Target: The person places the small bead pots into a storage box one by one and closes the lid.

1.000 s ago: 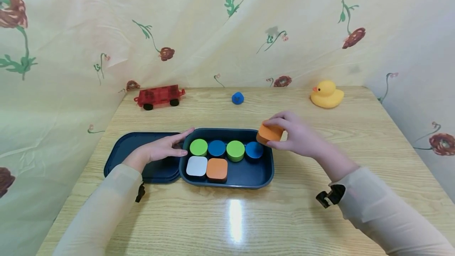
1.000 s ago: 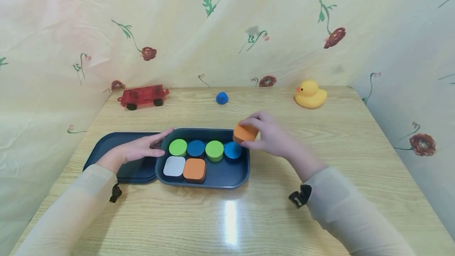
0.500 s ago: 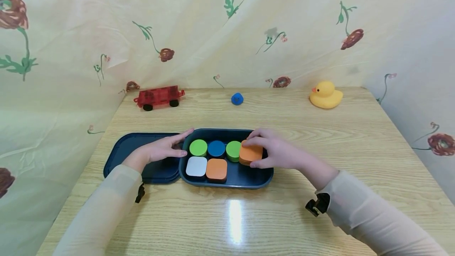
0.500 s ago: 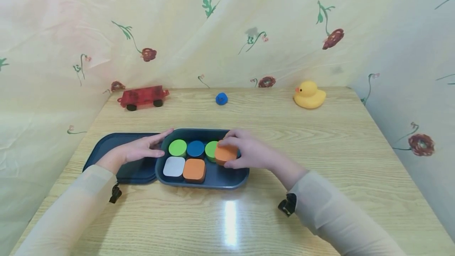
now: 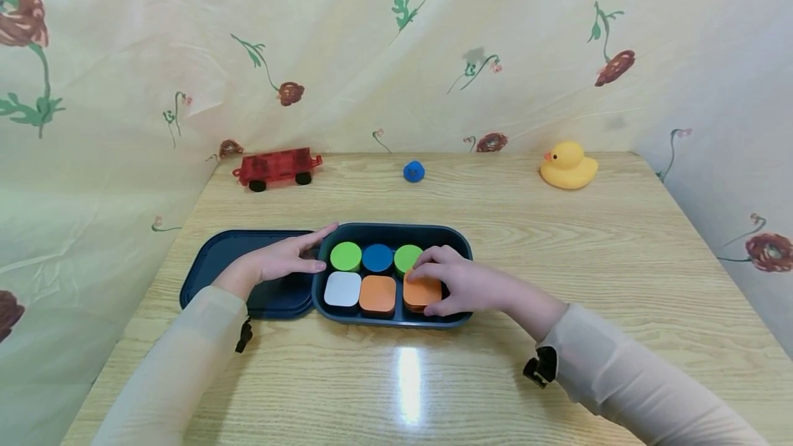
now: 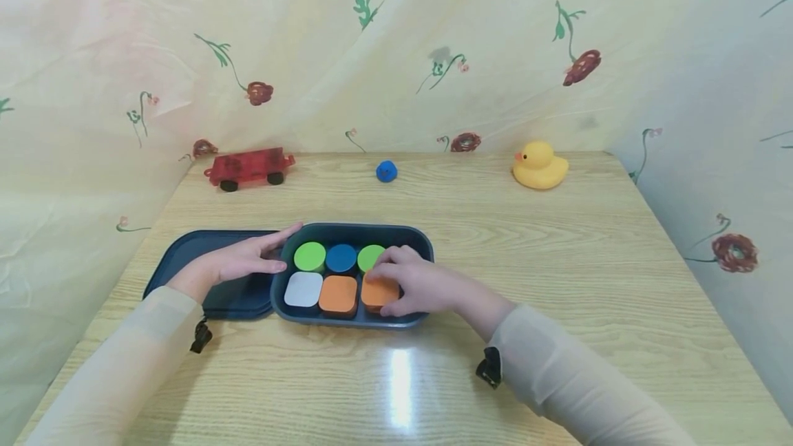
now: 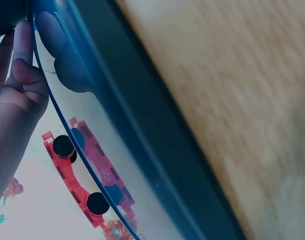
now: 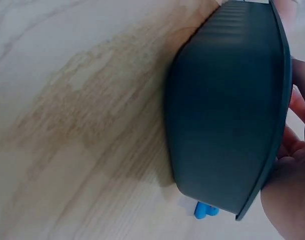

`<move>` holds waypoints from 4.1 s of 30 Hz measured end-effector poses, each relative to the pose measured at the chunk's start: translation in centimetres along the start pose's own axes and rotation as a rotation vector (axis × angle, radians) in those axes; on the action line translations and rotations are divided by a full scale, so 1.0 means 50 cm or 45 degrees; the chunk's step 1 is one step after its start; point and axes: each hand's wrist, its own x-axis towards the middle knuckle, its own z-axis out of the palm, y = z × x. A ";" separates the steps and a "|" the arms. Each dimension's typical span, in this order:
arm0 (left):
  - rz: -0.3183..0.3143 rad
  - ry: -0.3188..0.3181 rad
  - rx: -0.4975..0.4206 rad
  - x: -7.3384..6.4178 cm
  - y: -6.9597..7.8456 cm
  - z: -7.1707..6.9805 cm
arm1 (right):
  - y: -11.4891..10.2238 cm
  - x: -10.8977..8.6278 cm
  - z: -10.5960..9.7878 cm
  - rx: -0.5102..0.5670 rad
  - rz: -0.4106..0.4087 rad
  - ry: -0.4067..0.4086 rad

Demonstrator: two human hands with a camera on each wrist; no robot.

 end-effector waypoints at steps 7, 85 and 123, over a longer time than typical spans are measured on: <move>-0.013 0.001 -0.003 0.000 -0.001 -0.001 | -0.005 0.005 0.006 -0.055 0.005 -0.017; -0.029 0.074 0.096 -0.016 0.011 -0.002 | -0.007 0.000 0.007 -0.167 -0.172 0.222; -0.336 0.556 0.219 -0.264 -0.138 -0.088 | 0.019 -0.022 -0.014 -0.084 -0.132 0.341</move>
